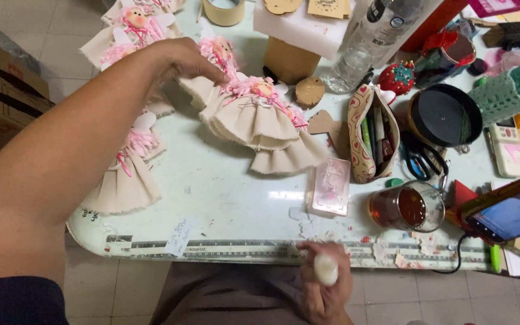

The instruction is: Applying glue to the back of handmade angel dolls and organizing them on a workshop table.

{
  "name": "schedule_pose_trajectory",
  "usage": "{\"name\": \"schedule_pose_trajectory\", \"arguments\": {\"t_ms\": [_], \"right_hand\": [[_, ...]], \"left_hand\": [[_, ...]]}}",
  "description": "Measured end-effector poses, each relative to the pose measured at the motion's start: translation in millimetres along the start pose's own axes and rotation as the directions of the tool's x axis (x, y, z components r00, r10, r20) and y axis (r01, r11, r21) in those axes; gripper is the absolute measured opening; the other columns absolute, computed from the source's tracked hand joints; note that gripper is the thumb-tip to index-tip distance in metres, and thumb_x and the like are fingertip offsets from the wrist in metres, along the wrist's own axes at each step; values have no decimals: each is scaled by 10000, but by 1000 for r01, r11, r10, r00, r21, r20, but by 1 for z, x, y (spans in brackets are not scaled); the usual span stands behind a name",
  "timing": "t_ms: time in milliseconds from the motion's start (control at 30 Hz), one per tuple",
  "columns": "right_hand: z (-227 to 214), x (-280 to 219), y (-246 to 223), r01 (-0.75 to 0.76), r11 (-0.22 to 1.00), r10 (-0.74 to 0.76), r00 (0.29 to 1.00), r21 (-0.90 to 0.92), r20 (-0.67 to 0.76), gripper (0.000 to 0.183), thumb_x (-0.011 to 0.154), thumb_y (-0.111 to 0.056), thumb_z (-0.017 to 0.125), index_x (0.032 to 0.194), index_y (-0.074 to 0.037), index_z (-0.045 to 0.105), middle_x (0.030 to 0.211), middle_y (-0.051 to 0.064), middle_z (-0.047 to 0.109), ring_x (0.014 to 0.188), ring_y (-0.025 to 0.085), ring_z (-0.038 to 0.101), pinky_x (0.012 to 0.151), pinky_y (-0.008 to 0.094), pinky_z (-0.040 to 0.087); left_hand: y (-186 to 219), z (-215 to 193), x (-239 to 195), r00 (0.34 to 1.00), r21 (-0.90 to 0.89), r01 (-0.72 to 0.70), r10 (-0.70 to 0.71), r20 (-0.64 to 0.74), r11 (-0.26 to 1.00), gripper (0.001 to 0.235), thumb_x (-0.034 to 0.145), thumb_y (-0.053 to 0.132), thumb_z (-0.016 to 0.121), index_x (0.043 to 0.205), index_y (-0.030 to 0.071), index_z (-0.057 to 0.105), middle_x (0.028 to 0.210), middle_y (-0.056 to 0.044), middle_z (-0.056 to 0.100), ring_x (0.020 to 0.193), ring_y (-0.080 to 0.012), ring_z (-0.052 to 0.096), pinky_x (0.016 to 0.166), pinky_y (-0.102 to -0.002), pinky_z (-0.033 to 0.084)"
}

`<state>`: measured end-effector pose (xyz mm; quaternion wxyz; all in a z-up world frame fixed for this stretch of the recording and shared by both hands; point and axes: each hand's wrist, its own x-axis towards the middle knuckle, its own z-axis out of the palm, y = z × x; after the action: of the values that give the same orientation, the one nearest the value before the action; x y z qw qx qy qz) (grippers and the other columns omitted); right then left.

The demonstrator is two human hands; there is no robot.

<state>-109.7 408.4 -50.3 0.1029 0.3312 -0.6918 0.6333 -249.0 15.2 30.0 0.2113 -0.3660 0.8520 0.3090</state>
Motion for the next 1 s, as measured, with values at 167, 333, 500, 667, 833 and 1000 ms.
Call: {"name": "schedule_pose_trajectory", "arguments": {"t_ms": [167, 333, 500, 667, 833, 1000], "right_hand": [[15, 29, -18, -128, 975, 105, 986, 180, 131, 315, 876, -262, 453, 1025, 11, 504, 967, 145, 566, 922, 253, 595, 732, 293, 509], [25, 46, -37, -76, 989, 35, 951, 125, 307, 358, 866, -238, 489, 1089, 42, 476, 1039, 163, 536, 938, 237, 556, 832, 313, 495], [10, 36, -27, -49, 989, 17, 976, 142, 218, 243, 848, -118, 541, 1047, -2, 464, 990, 187, 545, 907, 287, 552, 825, 346, 466], [-30, 25, -5, 200, 977, -175, 951, 73, -254, 218, 900, -203, 544, 992, -27, 455, 770, 103, 528, 743, 238, 551, 696, 344, 499], [-96, 30, 25, 347, 938, -269, 721, -5, -639, 249, 709, -20, 590, 911, -112, 475, 733, 16, 502, 657, 125, 490, 704, 280, 468], [-173, 56, 39, -172, 970, -36, 595, -171, -803, 508, 716, 35, 735, 1084, -65, 399, 909, 42, 487, 701, 90, 465, 665, 214, 422]], "left_hand": [[15, 20, -49, 994, -266, -6, 34, 103, 964, 604, 680, 321, 694, 1175, 32, 505, 1248, -135, 501, 1188, -309, 425, 1021, -414, 326], [8, 26, -66, 998, -393, -25, 46, 43, 919, 477, 734, 192, 679, 1134, 31, 476, 1116, -94, 575, 1037, -245, 559, 916, -313, 441], [50, 63, -55, 905, -541, -397, 413, -97, 742, 331, 709, 150, 632, 1031, 206, 583, 876, -28, 606, 725, -136, 579, 612, -269, 467], [114, 137, -71, 806, -501, -546, 585, -93, 672, 339, 733, 123, 603, 1068, 146, 557, 965, -74, 579, 836, -177, 552, 712, -291, 439], [75, 189, -92, 788, -484, -588, 595, -161, 648, 351, 757, 96, 574, 1105, 86, 531, 1054, -120, 552, 946, -218, 525, 813, -313, 412], [-2, 215, -121, 794, -470, -605, 534, -291, 643, 366, 781, 68, 546, 1142, 26, 505, 1143, -167, 525, 1056, -259, 498, 913, -336, 384]]}}
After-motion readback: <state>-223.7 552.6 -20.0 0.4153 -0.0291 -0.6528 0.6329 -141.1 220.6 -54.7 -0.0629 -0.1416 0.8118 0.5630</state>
